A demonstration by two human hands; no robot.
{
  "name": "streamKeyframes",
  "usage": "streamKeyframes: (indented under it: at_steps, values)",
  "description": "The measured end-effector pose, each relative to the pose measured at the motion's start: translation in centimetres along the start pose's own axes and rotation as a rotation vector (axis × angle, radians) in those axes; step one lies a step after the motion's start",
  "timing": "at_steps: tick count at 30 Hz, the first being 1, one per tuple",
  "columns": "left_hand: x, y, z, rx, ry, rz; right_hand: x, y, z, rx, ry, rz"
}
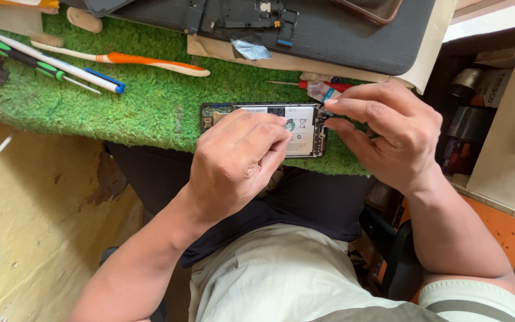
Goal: The person works on a disassembled smartphone on a repair bench, using a flat blade tool to pry and lift the battery from the phone body. They then handle a small internal component with both hands and brush the phone's interior with a toothbrush.
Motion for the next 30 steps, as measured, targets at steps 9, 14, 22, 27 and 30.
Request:
streamKeyframes:
  at_steps: [9,14,22,27,30]
  values:
    - [0.3,0.8,-0.1,-0.003,0.014,-0.009,-1.6,2.0,1.7,-0.02,-0.05,-0.134]
    - [0.8,1.2,0.3,-0.019,-0.005,0.004,-3.4,-0.3,5.4,-0.031,0.125,-0.05]
    - [1.5,0.9,0.7,-0.114,-0.031,0.018,-11.2,-11.3,9.0,-0.005,0.59,0.144]
    - [1.9,1.6,1.0,-0.056,-0.077,-0.044,-12.5,-18.5,9.2,0.149,0.586,0.225]
    - [2.1,0.9,1.7,-0.073,0.017,0.045,-12.9,-18.1,9.7,0.257,0.474,0.354]
Point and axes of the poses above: each hand's wrist, its own x-axis away from the middle knuckle, its own y-axis out of the back of the hand, z = x × y, the point moved 4 cm from there along -x, towards the middle knuckle, and after that the axes turned 14 degrees about -z, right-handed, at the moved point
